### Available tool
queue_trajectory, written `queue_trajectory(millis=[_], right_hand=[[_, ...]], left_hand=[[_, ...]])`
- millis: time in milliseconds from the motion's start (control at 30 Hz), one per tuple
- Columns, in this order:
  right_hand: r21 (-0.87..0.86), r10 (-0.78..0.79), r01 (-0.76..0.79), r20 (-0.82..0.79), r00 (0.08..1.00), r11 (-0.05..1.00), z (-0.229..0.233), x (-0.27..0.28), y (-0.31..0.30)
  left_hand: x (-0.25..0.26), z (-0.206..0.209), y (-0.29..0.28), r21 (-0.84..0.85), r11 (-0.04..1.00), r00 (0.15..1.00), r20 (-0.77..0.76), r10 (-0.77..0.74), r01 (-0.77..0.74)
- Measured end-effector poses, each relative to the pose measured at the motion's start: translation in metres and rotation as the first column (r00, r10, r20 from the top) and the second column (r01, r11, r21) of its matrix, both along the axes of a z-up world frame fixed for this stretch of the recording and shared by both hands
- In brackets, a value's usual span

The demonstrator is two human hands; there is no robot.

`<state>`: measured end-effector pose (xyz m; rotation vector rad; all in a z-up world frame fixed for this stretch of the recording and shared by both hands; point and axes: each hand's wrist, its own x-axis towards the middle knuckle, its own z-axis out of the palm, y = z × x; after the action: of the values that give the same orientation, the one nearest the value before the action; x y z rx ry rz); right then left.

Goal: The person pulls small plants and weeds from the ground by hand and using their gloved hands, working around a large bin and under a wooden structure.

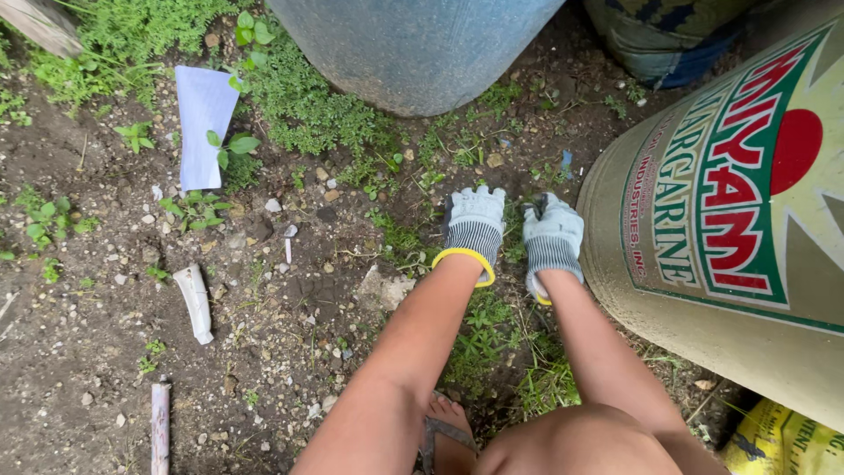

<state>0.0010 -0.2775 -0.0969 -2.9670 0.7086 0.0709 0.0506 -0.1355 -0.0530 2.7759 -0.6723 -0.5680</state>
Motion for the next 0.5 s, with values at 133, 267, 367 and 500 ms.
queue_trajectory(millis=[133,267,367,500], right_hand=[[0.400,-0.326,0.343,-0.112,0.939,0.850,0.020,-0.037,0.013],[0.570,-0.268,0.172,0.089,0.959,0.804,0.017,-0.072,0.019],[0.773,-0.342,0.263,-0.063,0.937,0.577,0.000,-0.076,0.012],[0.953,-0.105,0.191,-0.170,0.980,0.236,-0.011,-0.059,-0.001]], left_hand=[[0.003,-0.017,-0.007,0.046,0.999,0.999,0.046,-0.003,0.001],[0.012,-0.016,-0.004,0.079,0.995,0.996,0.055,-0.070,0.066],[0.007,0.000,0.023,0.059,0.998,0.999,0.049,0.019,-0.021],[-0.001,0.026,0.081,0.016,0.922,0.898,-0.221,0.381,-0.387]])
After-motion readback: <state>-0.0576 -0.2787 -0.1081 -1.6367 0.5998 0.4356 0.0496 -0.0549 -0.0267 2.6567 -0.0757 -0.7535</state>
